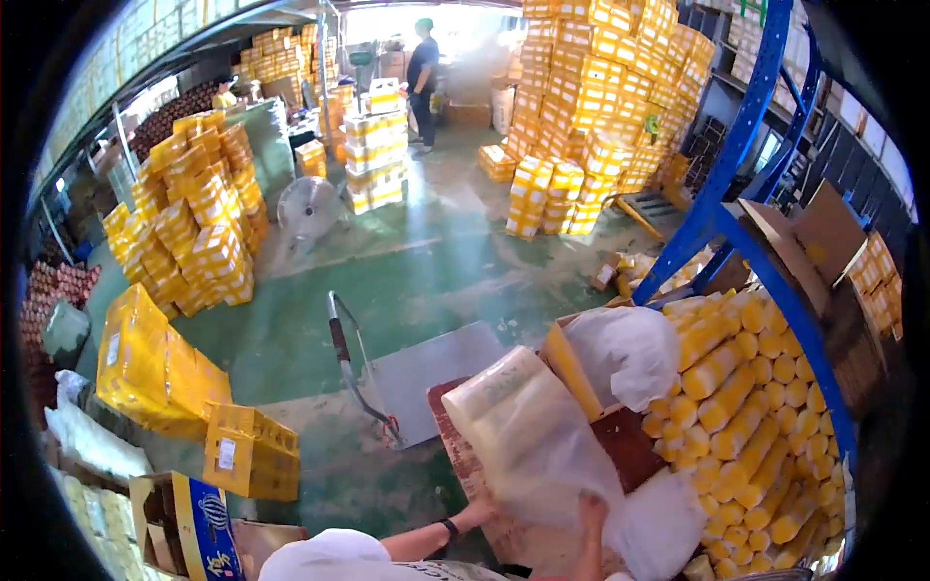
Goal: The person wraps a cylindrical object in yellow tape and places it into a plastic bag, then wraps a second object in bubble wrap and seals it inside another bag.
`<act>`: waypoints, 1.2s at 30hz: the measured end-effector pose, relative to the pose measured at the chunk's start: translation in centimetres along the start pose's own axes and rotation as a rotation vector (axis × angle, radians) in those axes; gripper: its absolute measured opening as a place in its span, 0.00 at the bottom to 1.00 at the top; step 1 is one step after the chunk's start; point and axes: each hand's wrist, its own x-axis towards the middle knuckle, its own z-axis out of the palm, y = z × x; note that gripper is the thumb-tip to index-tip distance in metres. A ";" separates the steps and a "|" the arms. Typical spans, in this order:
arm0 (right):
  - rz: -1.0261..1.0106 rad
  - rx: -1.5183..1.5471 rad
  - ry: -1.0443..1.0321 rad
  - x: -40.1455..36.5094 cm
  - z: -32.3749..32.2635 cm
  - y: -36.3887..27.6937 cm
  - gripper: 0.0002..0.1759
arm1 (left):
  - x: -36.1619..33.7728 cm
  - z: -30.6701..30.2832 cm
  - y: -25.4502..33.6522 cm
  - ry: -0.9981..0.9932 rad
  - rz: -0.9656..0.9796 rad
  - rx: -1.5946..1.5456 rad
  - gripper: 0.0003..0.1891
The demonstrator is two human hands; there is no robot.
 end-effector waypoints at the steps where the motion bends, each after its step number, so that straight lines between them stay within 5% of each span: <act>1: -0.334 -0.072 0.170 -2.3 0.2 1.9 0.17 | 0.5 0.1 -0.6 0.009 0.136 0.161 0.22; 2: -0.645 -0.197 0.384 -4.4 0.4 4.2 0.19 | 1.1 0.1 -1.4 0.040 0.270 0.324 0.22; 3: -0.604 -0.195 0.347 -6.7 -0.1 4.8 0.19 | 2.5 -0.6 -3.7 0.098 0.586 0.637 0.22; 5: -0.393 -0.186 0.186 -9.6 -0.4 2.3 0.19 | 2.6 -0.6 -3.2 0.135 0.658 0.733 0.20; 8: -0.342 -0.249 0.032 -11.6 -1.2 -1.7 0.20 | 1.9 -0.9 0.5 0.062 0.182 0.330 0.19; 10: -0.359 -0.328 -0.079 -12.1 -2.3 -4.5 0.20 | 5.0 -2.2 -2.2 0.020 0.202 0.412 0.18; 12: -0.367 -0.427 -0.201 -12.3 -3.6 -7.2 0.21 | 4.3 -2.3 -0.9 -0.020 -0.027 0.412 0.18; 14: -0.354 -0.536 -0.321 -12.5 -5.0 -10.0 0.21 | 4.0 -2.2 -2.2 0.122 0.219 0.250 0.17; 15: -0.346 -0.586 -0.380 -12.6 -5.6 -10.9 0.22 | 6.6 -1.6 -5.0 0.443 0.582 0.688 0.17; 17: -0.325 -0.668 -0.483 -13.1 -6.8 -13.0 0.22 | 6.7 -1.8 -6.2 0.463 0.566 0.791 0.17; 18: -0.304 -0.692 -0.528 -13.5 -7.3 -14.2 0.23 | 5.7 -2.8 -3.7 0.186 0.189 0.435 0.18; 21: -0.203 -0.674 -0.624 -14.4 -8.7 -16.6 0.23 | 5.9 -2.6 -3.0 0.426 0.378 0.441 0.19; 23: -0.050 -0.557 -0.653 -15.7 -10.1 -17.3 0.24 | 7.3 -2.2 -4.6 0.406 0.386 0.552 0.16; 25: 0.282 -0.197 -0.611 -12.9 -10.6 -8.6 0.33 | 9.9 -3.2 -6.8 0.265 0.434 0.808 0.12; 26: 0.402 -0.163 -0.482 -16.1 -11.5 -11.9 0.35 | 10.5 -2.4 -6.9 0.328 0.331 0.528 0.14; 28: 0.609 0.324 -0.555 -18.2 -13.3 -6.8 0.37 | 7.9 -3.4 -4.9 0.175 0.273 0.392 0.09; 30: 0.747 0.766 -0.501 -21.2 -14.1 -2.5 0.38 | 11.1 -4.3 -8.7 0.239 0.303 0.644 0.10; 31: 0.790 0.957 -0.419 -23.7 -13.2 -1.2 0.37 | 10.2 -5.4 -7.9 0.033 0.584 1.127 0.10; 32: 0.774 1.055 -0.332 -25.2 -12.4 2.0 0.37 | 8.9 -5.0 -6.8 0.004 0.331 0.610 0.10; 33: 0.747 1.083 -0.184 -28.8 -12.2 -2.4 0.38 | 8.8 -4.6 -6.7 0.144 0.424 0.653 0.13; 34: 0.610 1.181 -0.164 -29.8 -11.6 0.6 0.38 | 8.8 -4.2 -6.8 0.297 0.508 0.699 0.19; 36: 0.654 1.234 -0.004 -33.1 -11.8 1.7 0.38 | 6.6 -3.0 -4.0 0.493 0.557 0.686 0.27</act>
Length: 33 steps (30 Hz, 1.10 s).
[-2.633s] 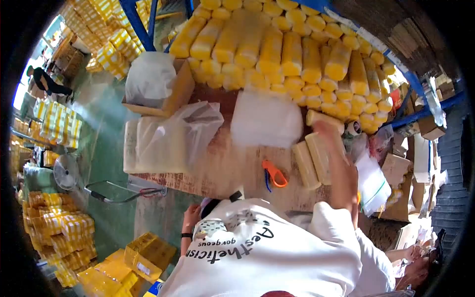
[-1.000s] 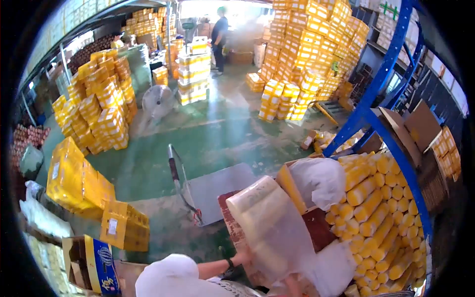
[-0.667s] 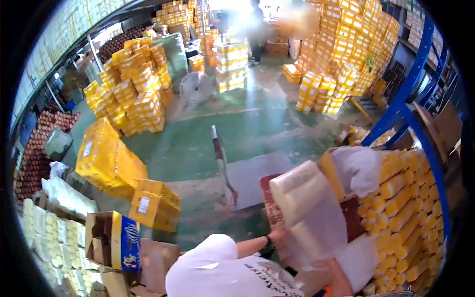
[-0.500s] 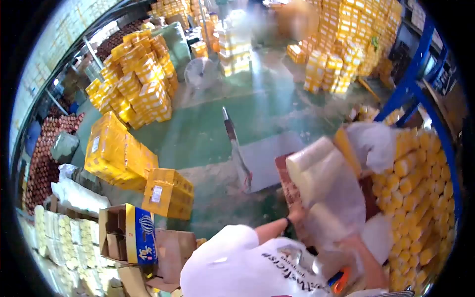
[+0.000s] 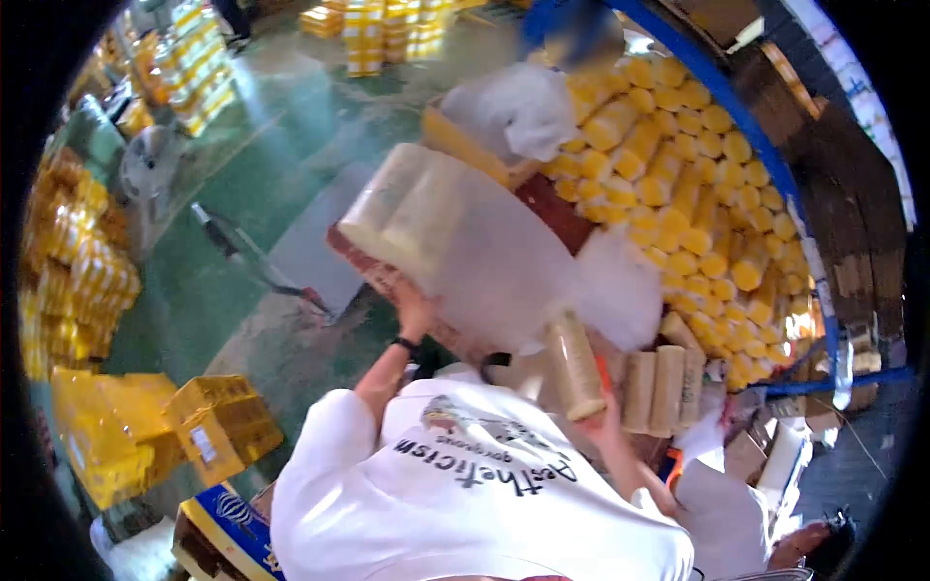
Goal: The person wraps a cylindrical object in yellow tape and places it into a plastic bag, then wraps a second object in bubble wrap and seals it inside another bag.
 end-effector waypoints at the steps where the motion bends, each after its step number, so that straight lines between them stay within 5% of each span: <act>1: -0.084 0.050 -0.045 -0.6 -1.7 0.9 0.38 | 0.1 -2.3 3.2 0.039 -0.044 -0.040 0.30; 5: -0.403 0.133 -0.157 -3.5 -2.8 2.9 0.36 | 0.8 -5.7 8.4 0.096 0.057 -0.053 0.25; 8: -0.719 -0.572 0.249 1.2 -4.2 2.7 0.31 | -0.1 -5.1 10.6 -0.004 0.030 -0.158 0.22; 12: -0.645 -0.813 0.205 9.5 -5.5 -2.5 0.16 | -1.4 -3.8 12.4 -0.202 0.162 -0.075 0.19; 14: -0.726 -1.437 0.457 8.8 -0.1 -8.5 0.17 | -1.6 -3.6 12.6 -0.317 0.181 -0.132 0.17; 16: -1.243 -1.484 0.538 14.4 -1.5 -11.4 0.17 | -2.2 -3.8 13.7 -0.362 0.233 -0.173 0.17; 22: -0.917 -2.067 0.854 25.1 -5.0 -15.8 0.21 | -5.0 -4.7 14.1 -0.456 0.210 -0.183 0.15; 26: -0.493 -2.283 0.607 28.3 -5.3 -17.3 0.26 | -7.6 -6.5 14.5 -0.395 0.140 -0.154 0.15; 27: -0.485 -2.287 0.577 29.1 -5.4 -17.5 0.27 | -8.5 -6.1 13.5 -0.367 0.119 -0.141 0.15; 29: -0.864 -2.156 0.897 32.9 -8.2 -16.5 0.23 | -9.3 -6.4 15.3 -0.320 0.095 -0.138 0.14; 31: -1.029 -2.065 0.955 31.9 -8.0 -16.8 0.19 | -10.5 -5.7 16.1 -0.370 0.042 -0.023 0.15; 32: -1.008 -2.071 0.861 30.5 -8.0 -17.5 0.17 | -11.3 -5.4 16.5 -0.396 0.013 0.035 0.15; 33: -1.004 -2.029 0.772 29.4 -7.6 -18.4 0.16 | -11.8 -4.8 17.6 -0.432 0.205 0.091 0.16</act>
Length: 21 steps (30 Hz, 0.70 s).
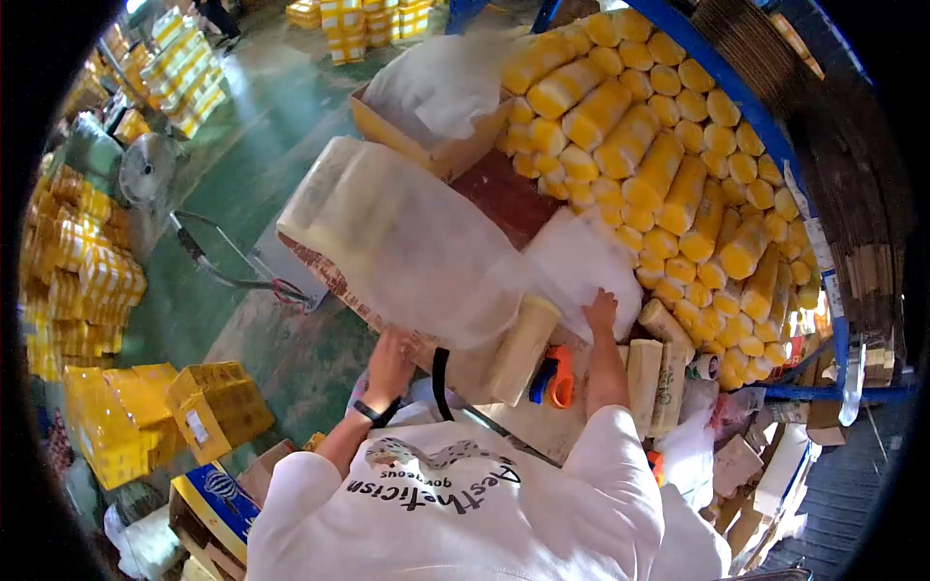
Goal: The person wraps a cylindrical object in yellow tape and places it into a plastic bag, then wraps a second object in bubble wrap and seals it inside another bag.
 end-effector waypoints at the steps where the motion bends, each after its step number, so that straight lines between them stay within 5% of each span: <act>1: -0.020 0.078 -0.032 0.3 -0.8 0.5 0.15 | 0.6 1.2 1.7 -0.039 0.180 0.093 0.17; 4: -0.039 0.485 -0.014 1.4 -2.9 2.5 0.15 | 3.2 4.8 7.0 -0.090 0.739 0.516 0.21; 7: -0.034 1.062 0.078 1.4 -6.1 3.3 0.15 | 7.8 8.0 6.7 -0.144 1.005 0.889 0.23; 9: 0.093 1.402 0.056 0.6 -9.7 3.7 0.15 | 11.9 7.7 3.8 -0.289 0.918 1.021 0.23; 12: 0.317 2.247 -0.212 -1.0 -18.3 3.7 0.20 | 17.0 2.7 0.3 -0.552 0.533 1.107 0.24; 14: 0.065 2.546 -0.441 -3.6 -24.9 2.6 0.24 | 16.9 0.8 0.3 -0.686 0.368 1.033 0.25; 15: -0.091 2.693 -0.563 -4.3 -26.6 1.4 0.25 | 15.8 0.9 1.5 -0.713 0.395 0.880 0.26; 16: -0.055 2.775 -0.414 -4.7 -25.9 0.2 0.26 | 13.6 1.5 3.4 -0.725 0.436 0.667 0.27; 17: -0.101 2.869 -0.475 -5.4 -26.5 -1.2 0.25 | 10.3 2.4 5.8 -0.711 0.462 0.440 0.28; 18: -0.152 2.960 -0.546 -6.2 -27.3 -2.8 0.25 | 7.0 3.7 8.0 -0.511 0.447 0.270 0.30; 20: -0.070 2.993 -0.618 -8.2 -27.8 -5.8 0.22 | 3.5 1.0 14.3 -0.528 0.037 -0.846 0.36; 21: -0.112 3.012 -0.608 -9.3 -26.0 -7.5 0.20 | 2.5 0.5 15.4 -0.439 0.045 -1.008 0.37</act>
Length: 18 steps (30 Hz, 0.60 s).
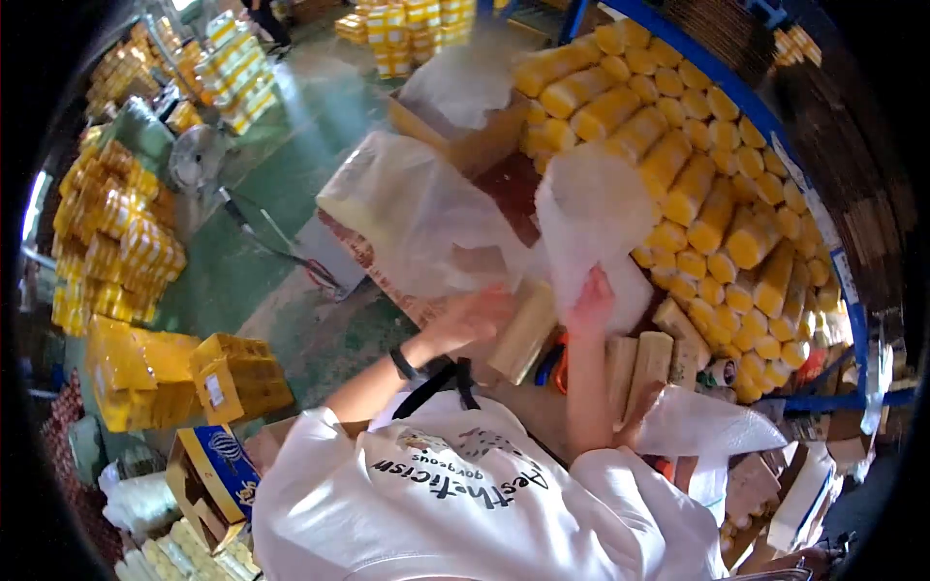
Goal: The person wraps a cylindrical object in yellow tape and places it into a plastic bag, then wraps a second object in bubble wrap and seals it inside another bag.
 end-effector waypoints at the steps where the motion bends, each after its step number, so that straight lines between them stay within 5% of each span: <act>1: -0.006 0.010 -0.029 -0.3 -2.4 2.4 0.18 | -0.8 0.6 0.6 0.067 0.086 -0.148 0.39; 3: 0.034 -0.192 0.089 -0.8 -2.1 6.2 0.14 | -2.9 0.1 1.0 0.247 0.159 -0.266 0.41; 5: 0.106 -0.628 0.375 -1.8 3.0 9.4 0.10 | -4.4 -2.3 -0.2 0.356 0.135 0.026 0.40; 8: 0.021 -0.641 0.373 -2.3 5.3 13.8 0.11 | -8.1 -2.2 3.7 0.478 0.263 0.381 0.43; 10: 0.040 -0.711 0.330 -2.3 4.2 15.9 0.10 | -9.0 -2.7 3.9 0.619 0.342 0.613 0.43; 12: 0.075 -0.829 0.300 -2.0 3.1 18.0 0.10 | -9.0 -5.1 0.2 0.726 0.318 0.528 0.39; 14: 0.142 -1.002 0.306 -2.5 1.5 19.8 0.11 | -9.7 -6.7 0.0 0.839 0.147 0.319 0.20; 16: 0.445 -1.515 0.155 -1.8 0.2 19.9 0.17 | -9.9 -8.9 -1.5 0.870 0.079 -0.031 0.12; 18: 0.663 -1.882 -0.070 -1.9 3.0 18.7 0.18 | -10.6 -10.2 -1.5 0.976 0.006 0.229 0.14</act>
